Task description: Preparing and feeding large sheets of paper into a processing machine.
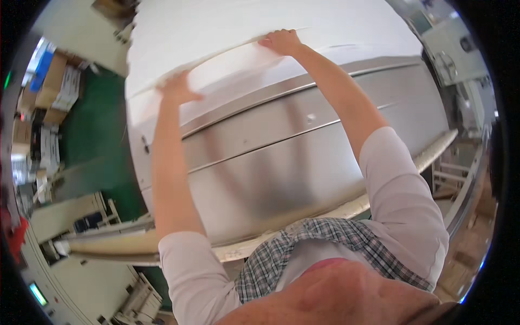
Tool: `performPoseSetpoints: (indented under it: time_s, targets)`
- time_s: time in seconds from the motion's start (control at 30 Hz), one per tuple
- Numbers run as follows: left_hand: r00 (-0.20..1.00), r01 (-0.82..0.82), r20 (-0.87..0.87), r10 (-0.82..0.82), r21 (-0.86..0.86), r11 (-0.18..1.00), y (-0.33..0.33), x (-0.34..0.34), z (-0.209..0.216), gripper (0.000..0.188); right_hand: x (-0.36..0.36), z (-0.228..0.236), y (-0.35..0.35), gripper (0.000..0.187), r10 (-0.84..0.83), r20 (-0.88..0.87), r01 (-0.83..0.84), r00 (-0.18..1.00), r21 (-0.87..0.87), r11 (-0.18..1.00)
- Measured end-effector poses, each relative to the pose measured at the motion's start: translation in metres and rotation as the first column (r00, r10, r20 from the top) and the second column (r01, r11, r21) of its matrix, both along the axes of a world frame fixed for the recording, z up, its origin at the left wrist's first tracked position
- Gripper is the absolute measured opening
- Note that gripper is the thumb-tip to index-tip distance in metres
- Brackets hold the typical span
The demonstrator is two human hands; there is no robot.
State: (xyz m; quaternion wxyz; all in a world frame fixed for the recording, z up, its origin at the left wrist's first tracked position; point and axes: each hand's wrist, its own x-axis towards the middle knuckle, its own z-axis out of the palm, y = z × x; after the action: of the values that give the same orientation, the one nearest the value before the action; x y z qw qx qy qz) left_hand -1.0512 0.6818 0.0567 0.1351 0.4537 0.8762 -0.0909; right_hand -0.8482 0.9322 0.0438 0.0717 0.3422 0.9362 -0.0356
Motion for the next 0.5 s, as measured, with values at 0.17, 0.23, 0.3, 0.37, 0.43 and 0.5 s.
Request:
performPoseSetpoints:
  time_s: [0.17, 0.23, 0.3, 0.37, 0.43, 0.5]
  targets:
    - [0.984, -0.181, -0.039, 0.177, -0.238, 0.954, 0.025, 0.012, 0.01, 0.111, 0.09, 0.003, 0.085, 0.062, 0.013, 0.029, -0.013, 0.999, 0.017, 1.0]
    - [0.968, -0.25, -0.089, 0.235, -0.261, 0.932, 0.032, 0.022, 0.009, 0.109, 0.124, 0.007, 0.116, 0.063, 0.027, 0.024, -0.027, 0.999, -0.003, 1.0]
    - [0.947, -0.316, -0.145, 0.285, -0.284, 0.905, 0.034, 0.023, 0.002, 0.106, 0.152, 0.015, 0.148, 0.072, 0.096, 0.086, -0.09, 0.992, -0.071, 0.993]
    - [0.922, -0.384, -0.189, 0.337, -0.353, 0.853, 0.047, 0.037, 0.008, 0.102, 0.184, 0.026, 0.184, 0.076, 0.128, 0.128, -0.113, 0.984, -0.115, 0.987]
    - [0.889, -0.449, -0.271, 0.369, -0.358, 0.819, 0.047, 0.042, 0.007, 0.1, 0.221, 0.031, 0.222, 0.082, 0.168, 0.171, -0.141, 0.971, -0.159, 0.977]
    - [0.864, -0.492, -0.313, 0.394, -0.367, 0.789, 0.049, 0.046, 0.008, 0.101, 0.263, 0.028, 0.274, 0.093, 0.229, 0.242, -0.212, 0.943, -0.094, 0.973]
